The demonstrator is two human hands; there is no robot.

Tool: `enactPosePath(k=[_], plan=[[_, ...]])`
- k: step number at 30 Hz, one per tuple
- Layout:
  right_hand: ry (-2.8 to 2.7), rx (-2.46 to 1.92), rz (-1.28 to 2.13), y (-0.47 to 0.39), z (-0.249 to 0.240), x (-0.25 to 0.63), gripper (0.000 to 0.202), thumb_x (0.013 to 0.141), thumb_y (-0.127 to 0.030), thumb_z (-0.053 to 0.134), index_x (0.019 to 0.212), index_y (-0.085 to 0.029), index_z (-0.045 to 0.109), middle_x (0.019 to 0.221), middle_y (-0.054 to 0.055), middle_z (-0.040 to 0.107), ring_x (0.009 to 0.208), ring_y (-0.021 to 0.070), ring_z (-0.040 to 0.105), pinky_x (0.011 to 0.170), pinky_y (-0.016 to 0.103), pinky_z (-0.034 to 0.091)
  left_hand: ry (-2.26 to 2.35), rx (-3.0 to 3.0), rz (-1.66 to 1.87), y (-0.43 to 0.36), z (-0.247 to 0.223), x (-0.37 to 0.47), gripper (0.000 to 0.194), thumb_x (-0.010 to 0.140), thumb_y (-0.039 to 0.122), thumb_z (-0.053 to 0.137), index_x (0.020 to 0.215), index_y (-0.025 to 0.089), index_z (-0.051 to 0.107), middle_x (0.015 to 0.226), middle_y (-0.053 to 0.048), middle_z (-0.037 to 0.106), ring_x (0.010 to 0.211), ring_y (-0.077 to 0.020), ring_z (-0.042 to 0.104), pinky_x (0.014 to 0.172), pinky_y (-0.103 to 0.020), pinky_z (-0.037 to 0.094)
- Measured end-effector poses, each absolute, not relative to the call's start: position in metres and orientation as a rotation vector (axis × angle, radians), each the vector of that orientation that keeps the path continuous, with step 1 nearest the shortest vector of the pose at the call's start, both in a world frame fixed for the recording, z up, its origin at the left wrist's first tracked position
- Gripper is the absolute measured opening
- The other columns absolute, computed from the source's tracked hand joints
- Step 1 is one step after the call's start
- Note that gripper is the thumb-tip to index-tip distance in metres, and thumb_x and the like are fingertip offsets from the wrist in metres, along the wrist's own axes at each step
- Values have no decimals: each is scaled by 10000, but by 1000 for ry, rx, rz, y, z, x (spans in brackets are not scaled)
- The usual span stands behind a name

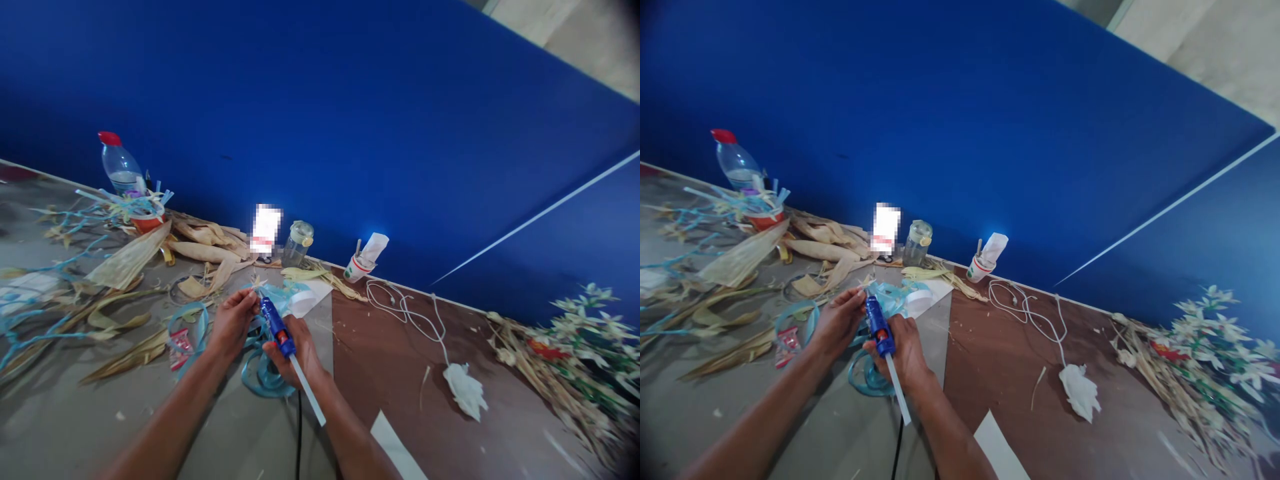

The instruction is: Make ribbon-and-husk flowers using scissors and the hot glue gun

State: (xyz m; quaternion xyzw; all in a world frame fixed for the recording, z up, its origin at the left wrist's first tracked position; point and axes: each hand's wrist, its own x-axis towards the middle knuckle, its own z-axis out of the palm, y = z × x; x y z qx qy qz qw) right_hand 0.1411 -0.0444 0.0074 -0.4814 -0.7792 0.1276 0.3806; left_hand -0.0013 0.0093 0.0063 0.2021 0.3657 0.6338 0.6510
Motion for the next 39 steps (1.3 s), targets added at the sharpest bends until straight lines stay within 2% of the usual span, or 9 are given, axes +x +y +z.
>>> enactPosePath(k=[39], plan=[[-1984, -1267, 357, -43, 7, 140, 208, 833, -402, 508, 778, -204, 477, 715, 27, 553, 666, 183, 522, 628, 294, 409, 813, 442, 1430, 10, 7, -1, 233, 546, 227, 827, 685, 123, 672, 584, 21, 592, 487, -50, 493, 499, -153, 427]])
